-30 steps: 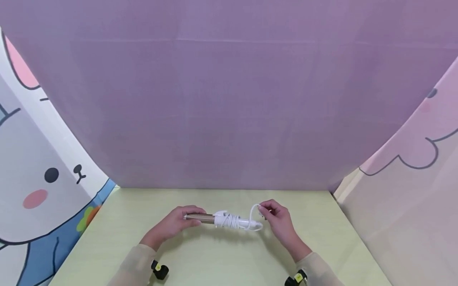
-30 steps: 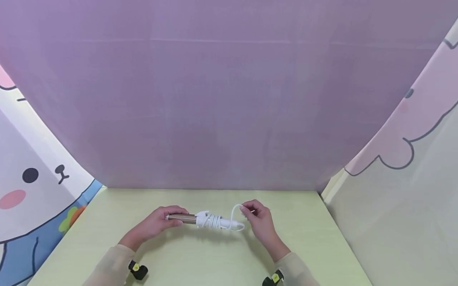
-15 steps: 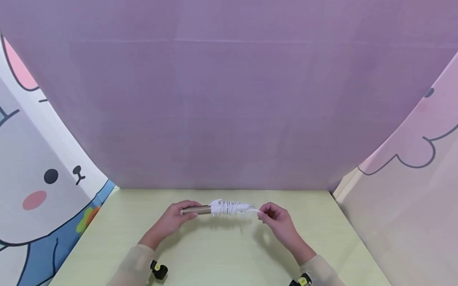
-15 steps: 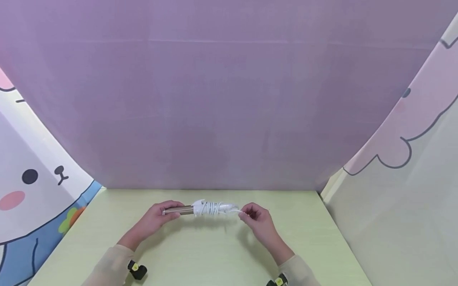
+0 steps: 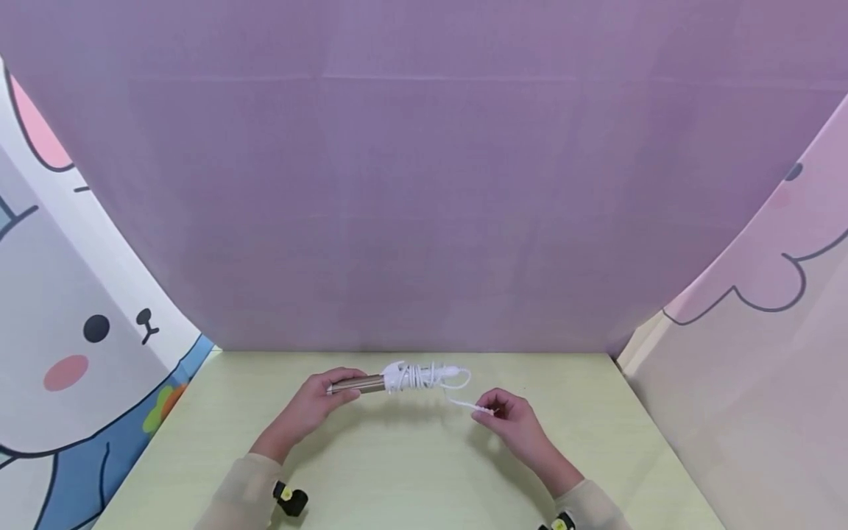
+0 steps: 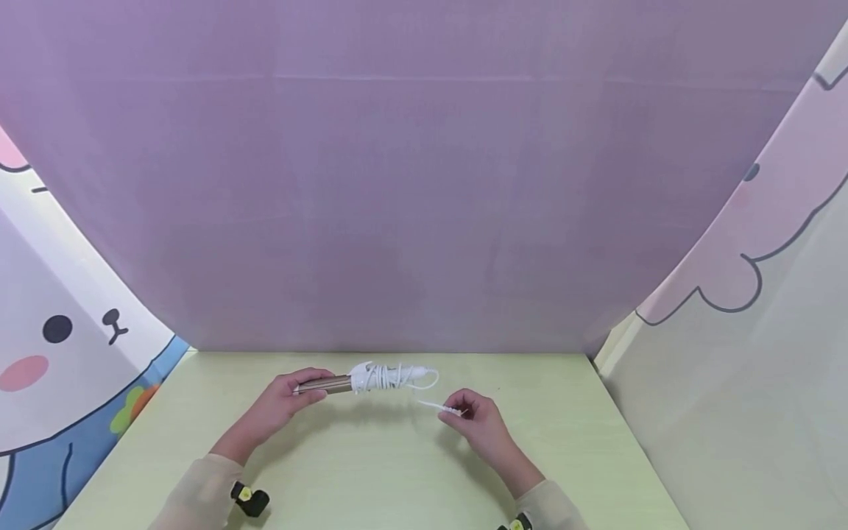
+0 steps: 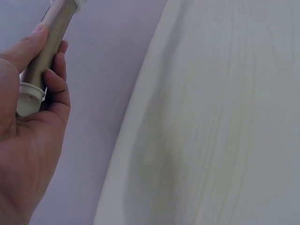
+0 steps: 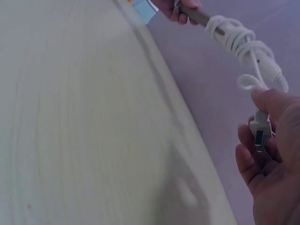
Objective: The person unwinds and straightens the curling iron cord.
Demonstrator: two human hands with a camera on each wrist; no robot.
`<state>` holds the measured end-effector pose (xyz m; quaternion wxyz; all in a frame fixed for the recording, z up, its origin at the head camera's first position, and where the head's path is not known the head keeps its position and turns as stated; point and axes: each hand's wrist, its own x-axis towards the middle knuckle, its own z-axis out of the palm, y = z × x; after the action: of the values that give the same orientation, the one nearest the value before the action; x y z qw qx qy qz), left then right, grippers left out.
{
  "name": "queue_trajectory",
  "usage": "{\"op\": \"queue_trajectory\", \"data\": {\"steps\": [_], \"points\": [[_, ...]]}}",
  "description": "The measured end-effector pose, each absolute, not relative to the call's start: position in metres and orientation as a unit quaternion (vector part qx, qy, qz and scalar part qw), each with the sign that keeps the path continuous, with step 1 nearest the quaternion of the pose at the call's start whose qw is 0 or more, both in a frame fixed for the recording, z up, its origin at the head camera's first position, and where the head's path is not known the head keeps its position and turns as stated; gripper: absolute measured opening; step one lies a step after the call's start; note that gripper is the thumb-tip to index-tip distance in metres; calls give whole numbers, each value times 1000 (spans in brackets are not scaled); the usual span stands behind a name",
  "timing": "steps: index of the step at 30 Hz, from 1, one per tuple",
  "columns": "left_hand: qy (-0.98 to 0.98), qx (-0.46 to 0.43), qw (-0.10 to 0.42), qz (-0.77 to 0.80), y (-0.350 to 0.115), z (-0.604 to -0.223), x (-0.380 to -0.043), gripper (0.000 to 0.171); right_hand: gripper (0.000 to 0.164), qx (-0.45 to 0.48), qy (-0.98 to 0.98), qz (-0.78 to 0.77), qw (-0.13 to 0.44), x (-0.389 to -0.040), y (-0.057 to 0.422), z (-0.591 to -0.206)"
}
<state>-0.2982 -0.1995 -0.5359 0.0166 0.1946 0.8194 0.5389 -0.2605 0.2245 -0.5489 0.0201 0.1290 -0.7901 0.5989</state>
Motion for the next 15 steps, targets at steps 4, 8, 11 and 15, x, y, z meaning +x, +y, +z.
{"op": "queue_trajectory", "data": {"steps": [4,8,11,15], "points": [[817,202,35,539,-202,-535,-297,30,15,113,-800,589,26,-266,227,-554],[816,225,52,530,-202,-535,-296,30,15,95,-805,584,42,-274,230,-557],[813,244,62,526,-202,-536,-296,32,16,89,-800,591,57,-278,232,-557],[811,260,71,520,-201,-537,-296,32,17,84,-788,605,78,-282,233,-553]]}}
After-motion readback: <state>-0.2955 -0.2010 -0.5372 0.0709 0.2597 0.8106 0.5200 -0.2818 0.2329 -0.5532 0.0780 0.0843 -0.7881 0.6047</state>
